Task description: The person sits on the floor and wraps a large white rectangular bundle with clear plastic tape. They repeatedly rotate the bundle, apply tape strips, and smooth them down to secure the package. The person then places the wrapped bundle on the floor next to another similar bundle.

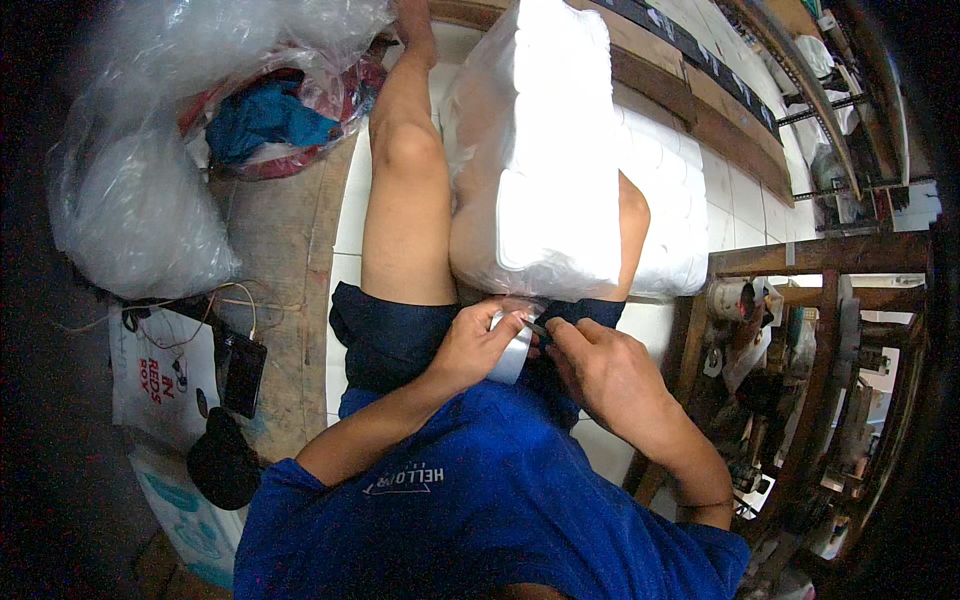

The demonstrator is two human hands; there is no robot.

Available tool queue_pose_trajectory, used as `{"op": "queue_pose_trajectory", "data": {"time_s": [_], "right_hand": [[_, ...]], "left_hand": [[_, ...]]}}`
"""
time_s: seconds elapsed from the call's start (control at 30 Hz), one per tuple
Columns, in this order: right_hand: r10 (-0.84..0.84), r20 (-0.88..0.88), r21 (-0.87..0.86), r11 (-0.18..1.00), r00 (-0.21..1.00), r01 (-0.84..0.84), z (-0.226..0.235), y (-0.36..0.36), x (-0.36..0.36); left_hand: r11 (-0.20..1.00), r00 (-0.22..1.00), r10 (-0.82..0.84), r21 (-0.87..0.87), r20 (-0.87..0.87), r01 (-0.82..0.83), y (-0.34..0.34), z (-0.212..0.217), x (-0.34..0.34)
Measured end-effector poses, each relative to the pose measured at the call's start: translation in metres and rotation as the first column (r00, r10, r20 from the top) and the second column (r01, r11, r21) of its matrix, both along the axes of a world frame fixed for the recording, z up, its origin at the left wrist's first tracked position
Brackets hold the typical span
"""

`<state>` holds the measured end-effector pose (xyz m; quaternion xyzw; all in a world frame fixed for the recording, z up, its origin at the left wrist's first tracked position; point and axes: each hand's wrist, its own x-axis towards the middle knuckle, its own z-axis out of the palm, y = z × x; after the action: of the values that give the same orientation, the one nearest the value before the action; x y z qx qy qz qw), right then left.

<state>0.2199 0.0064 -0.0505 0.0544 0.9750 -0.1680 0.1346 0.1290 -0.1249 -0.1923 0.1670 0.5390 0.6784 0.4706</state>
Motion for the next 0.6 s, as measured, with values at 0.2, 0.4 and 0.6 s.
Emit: {"op": "queue_pose_trajectory", "data": {"time_s": [0.2, 0.4, 0.6], "right_hand": [[0.012, -0.049, -0.014, 1.0, 0.999, -0.013, 0.0, -0.005, -0.002], [0.0, 0.016, -0.041, 0.999, 1.0, 0.001, -0.002, -0.007, -0.005], [0.025, 0.019, -0.002, 1.0, 1.0, -0.025, -0.005, -0.009, -0.009]], "left_hand": [[0.998, 0.987, 0.061, 0.018, -0.145, -0.059, 0.0, -0.018, 0.006], [0.996, 0.995, -0.057, -0.069, -0.08, 0.051, -0.003, -0.012, 0.001], [1.0, 0.986, -0.011, -0.025, -0.164, 0.007, -0.004, -0.02, 0.005]]}}
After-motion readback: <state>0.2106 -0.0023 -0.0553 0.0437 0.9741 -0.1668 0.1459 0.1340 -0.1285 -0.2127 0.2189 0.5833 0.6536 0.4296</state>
